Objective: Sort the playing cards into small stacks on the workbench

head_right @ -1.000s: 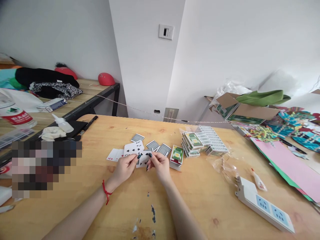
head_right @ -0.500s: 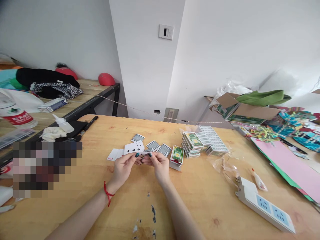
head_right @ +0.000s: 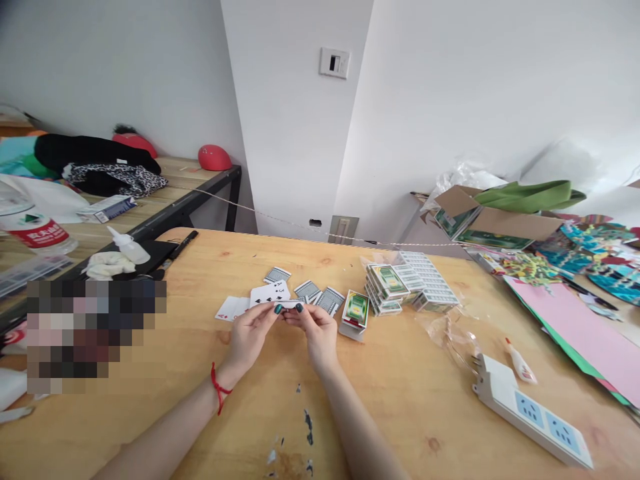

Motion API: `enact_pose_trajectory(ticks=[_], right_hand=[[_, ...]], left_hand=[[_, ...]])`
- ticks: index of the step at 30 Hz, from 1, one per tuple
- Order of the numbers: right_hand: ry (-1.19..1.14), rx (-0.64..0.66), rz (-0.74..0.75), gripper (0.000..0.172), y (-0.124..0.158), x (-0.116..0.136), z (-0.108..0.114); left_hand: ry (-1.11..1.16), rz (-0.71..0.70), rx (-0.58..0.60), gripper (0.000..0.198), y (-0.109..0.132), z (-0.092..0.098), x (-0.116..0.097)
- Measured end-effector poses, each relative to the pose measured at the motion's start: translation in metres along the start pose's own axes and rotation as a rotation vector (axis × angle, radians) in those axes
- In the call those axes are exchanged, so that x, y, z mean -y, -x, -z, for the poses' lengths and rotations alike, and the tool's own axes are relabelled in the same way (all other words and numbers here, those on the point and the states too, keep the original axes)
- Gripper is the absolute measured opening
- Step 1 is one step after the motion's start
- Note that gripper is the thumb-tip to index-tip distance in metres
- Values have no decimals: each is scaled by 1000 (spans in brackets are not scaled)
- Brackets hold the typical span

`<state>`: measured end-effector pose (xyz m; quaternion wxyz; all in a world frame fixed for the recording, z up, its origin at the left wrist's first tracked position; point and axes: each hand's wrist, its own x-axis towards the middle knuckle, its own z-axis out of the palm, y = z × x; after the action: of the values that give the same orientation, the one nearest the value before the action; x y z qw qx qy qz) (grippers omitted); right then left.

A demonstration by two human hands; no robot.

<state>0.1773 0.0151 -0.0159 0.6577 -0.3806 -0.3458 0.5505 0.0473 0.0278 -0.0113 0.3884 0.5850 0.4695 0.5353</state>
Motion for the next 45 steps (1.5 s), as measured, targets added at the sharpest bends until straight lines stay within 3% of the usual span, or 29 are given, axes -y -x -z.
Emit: enact_pose_trajectory(ticks=[21,30,36,41,45], right_hand=[[84,-59,43,16,0,-4,0],[28,-81,50,31,-2,-2,-3],[89,-100,38,31,-4,-7,0],[161,-79,10,19,-4,-6,3],[123,-40,-24,17,-4,-6,6]], left_hand=[[54,-77,45,15,3,-5,2],[77,6,57,28,4,-6,2],[175,20,109,54,4,-8,-3],[59,56,136,34,-1,-5,2],[142,132,193,22,-3,-4,3]])
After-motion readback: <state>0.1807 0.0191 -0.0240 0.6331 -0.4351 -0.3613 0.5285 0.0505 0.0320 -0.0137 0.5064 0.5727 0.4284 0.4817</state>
